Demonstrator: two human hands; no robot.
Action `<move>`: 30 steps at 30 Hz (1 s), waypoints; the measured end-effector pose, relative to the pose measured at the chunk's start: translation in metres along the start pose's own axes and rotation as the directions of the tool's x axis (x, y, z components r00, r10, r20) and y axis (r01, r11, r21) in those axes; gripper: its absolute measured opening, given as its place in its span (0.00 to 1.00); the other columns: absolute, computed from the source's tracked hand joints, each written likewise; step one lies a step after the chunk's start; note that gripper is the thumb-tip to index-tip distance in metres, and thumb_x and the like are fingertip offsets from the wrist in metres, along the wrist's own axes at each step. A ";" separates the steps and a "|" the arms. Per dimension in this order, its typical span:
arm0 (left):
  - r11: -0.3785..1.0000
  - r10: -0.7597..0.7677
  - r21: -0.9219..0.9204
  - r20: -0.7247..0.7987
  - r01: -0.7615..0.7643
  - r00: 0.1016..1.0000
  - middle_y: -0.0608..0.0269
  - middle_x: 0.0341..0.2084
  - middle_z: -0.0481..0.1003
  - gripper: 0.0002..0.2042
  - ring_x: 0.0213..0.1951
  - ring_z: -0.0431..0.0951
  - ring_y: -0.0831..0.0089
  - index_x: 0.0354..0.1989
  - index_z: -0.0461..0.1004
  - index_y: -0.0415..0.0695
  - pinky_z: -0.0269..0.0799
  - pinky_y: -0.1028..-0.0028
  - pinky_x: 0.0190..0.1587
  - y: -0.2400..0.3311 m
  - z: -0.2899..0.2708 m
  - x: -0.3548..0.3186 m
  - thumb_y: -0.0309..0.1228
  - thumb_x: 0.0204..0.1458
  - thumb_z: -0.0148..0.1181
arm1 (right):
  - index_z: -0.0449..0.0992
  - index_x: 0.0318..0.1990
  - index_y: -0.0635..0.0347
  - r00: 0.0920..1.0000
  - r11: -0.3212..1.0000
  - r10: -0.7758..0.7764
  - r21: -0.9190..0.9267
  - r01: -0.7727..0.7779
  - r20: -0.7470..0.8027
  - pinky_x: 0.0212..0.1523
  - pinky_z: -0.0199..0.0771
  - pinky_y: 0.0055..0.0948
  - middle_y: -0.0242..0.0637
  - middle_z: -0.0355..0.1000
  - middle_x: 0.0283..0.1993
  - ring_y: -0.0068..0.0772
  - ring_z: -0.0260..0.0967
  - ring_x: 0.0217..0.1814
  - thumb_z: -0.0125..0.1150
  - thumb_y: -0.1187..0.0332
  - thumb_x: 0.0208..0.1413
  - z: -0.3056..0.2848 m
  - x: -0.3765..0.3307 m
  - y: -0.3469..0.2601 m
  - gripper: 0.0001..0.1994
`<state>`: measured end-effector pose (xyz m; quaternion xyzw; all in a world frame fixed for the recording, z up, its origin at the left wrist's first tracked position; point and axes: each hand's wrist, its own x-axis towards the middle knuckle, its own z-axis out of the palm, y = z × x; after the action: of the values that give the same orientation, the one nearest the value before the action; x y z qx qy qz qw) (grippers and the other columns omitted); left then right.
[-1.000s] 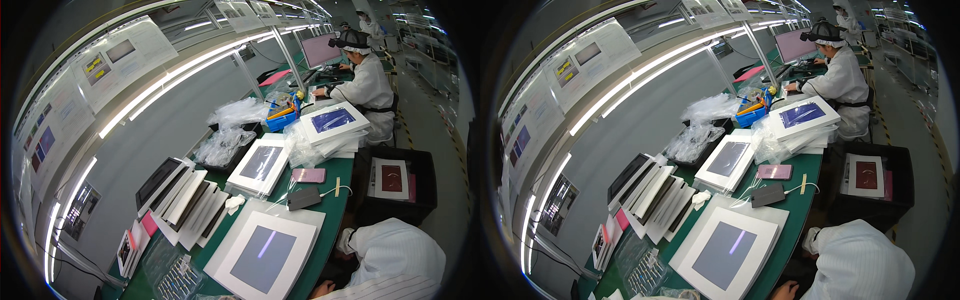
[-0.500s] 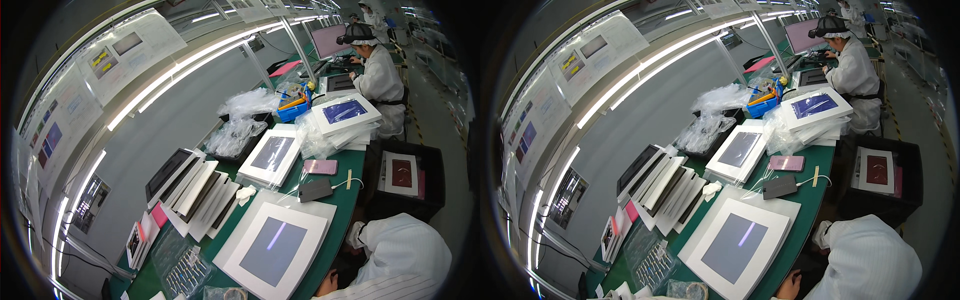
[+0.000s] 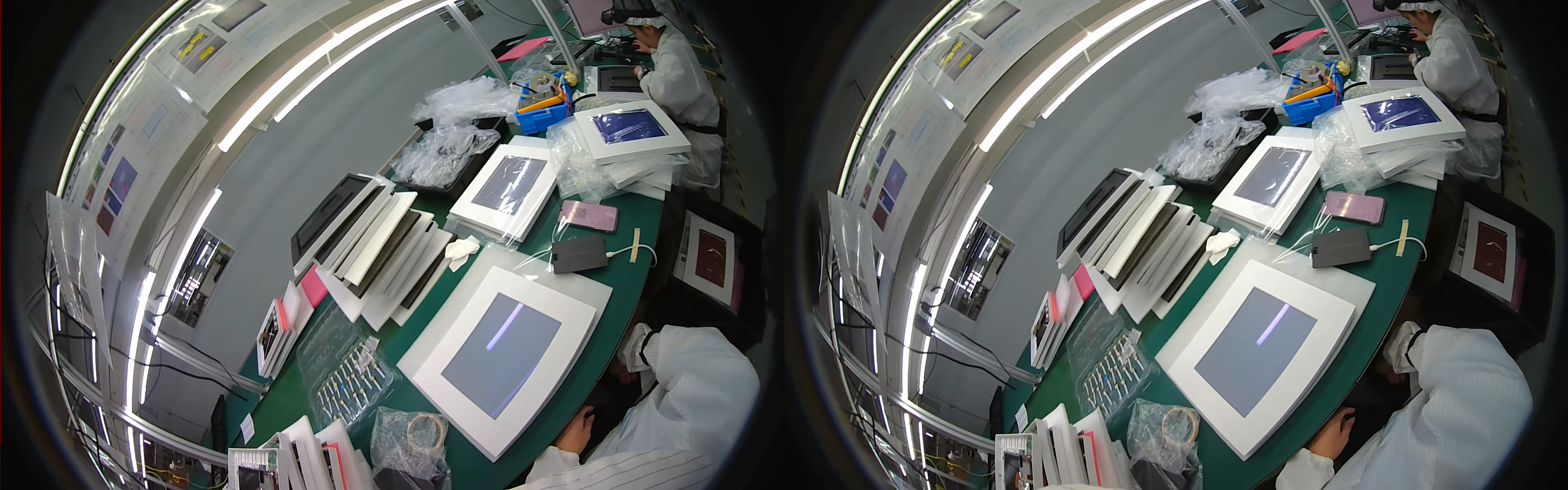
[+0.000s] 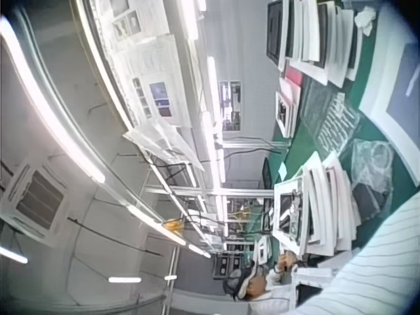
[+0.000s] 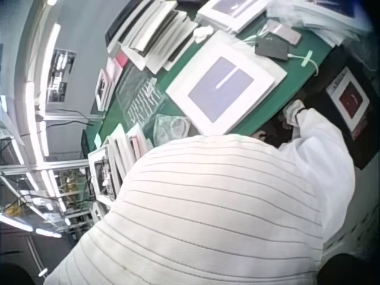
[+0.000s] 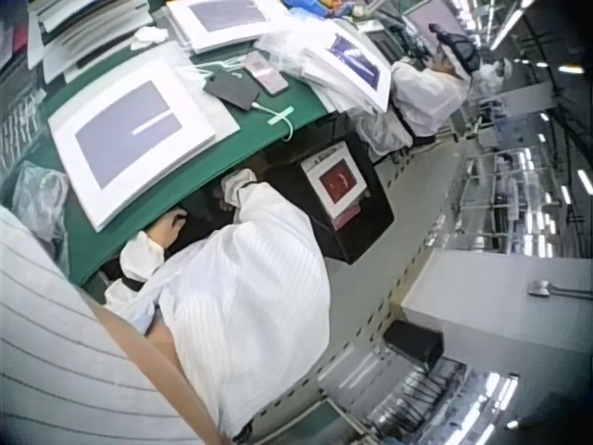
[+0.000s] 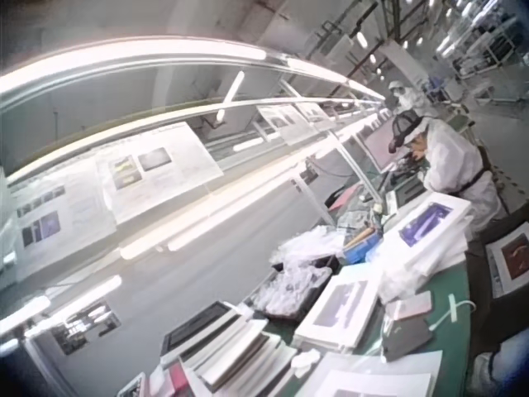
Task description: Assembling electronic display panels and frames in a factory setting.
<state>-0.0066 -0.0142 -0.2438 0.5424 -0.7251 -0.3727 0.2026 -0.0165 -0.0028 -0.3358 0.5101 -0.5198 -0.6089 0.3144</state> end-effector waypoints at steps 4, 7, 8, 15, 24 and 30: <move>0.999 -0.053 -0.009 0.046 0.054 0.998 0.50 0.37 0.74 0.11 0.40 0.74 0.56 0.42 0.70 0.39 0.68 0.67 0.45 0.007 -0.002 0.000 0.30 0.52 0.53 | 0.75 0.36 0.64 0.999 1.000 0.010 -0.001 -0.010 -0.035 0.29 0.70 0.35 0.43 0.73 0.30 0.40 0.70 0.27 0.54 0.51 0.49 0.003 0.003 0.001 0.21; 0.997 -0.069 0.033 0.047 0.068 0.996 0.50 0.38 0.74 0.11 0.40 0.74 0.55 0.42 0.70 0.39 0.68 0.66 0.46 0.008 -0.004 -0.002 0.29 0.51 0.53 | 0.75 0.36 0.64 0.999 1.000 0.014 -0.005 -0.015 -0.047 0.28 0.69 0.35 0.43 0.73 0.30 0.41 0.70 0.26 0.55 0.51 0.49 0.003 0.003 0.002 0.21; 0.999 -0.046 0.026 0.043 0.045 0.998 0.50 0.37 0.74 0.11 0.40 0.74 0.55 0.42 0.70 0.39 0.68 0.66 0.46 0.008 -0.003 -0.002 0.29 0.51 0.53 | 0.75 0.36 0.64 0.999 1.000 0.016 -0.009 -0.016 -0.046 0.28 0.69 0.35 0.43 0.73 0.30 0.41 0.70 0.26 0.55 0.52 0.49 0.003 0.004 0.002 0.21; 0.997 -0.042 0.063 0.012 0.042 0.999 0.49 0.36 0.74 0.11 0.39 0.74 0.54 0.42 0.71 0.40 0.68 0.65 0.44 0.011 -0.004 -0.003 0.28 0.50 0.54 | 0.75 0.36 0.64 0.998 0.999 0.034 -0.017 -0.035 -0.055 0.26 0.69 0.36 0.43 0.72 0.29 0.41 0.70 0.25 0.56 0.53 0.49 0.005 0.002 0.005 0.20; 0.999 -0.033 0.039 0.029 0.032 0.999 0.49 0.37 0.74 0.11 0.39 0.74 0.54 0.41 0.71 0.40 0.68 0.66 0.44 0.009 -0.001 -0.002 0.29 0.50 0.54 | 0.75 0.35 0.65 0.998 0.998 0.056 -0.033 -0.057 -0.037 0.24 0.69 0.36 0.44 0.72 0.28 0.42 0.69 0.24 0.57 0.54 0.48 0.007 0.005 0.005 0.19; 0.997 -0.064 0.050 0.068 0.060 0.996 0.49 0.37 0.74 0.11 0.39 0.74 0.55 0.41 0.71 0.39 0.69 0.66 0.44 0.016 -0.008 -0.002 0.28 0.50 0.54 | 0.75 0.34 0.65 0.997 0.997 0.070 -0.033 -0.070 -0.016 0.23 0.68 0.36 0.44 0.72 0.27 0.43 0.69 0.23 0.57 0.55 0.48 0.008 0.001 0.003 0.19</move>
<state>-0.0106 -0.0131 -0.2260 0.5561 -0.7233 -0.3798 0.1525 -0.0247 -0.0024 -0.3338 0.4907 -0.5246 -0.6025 0.3479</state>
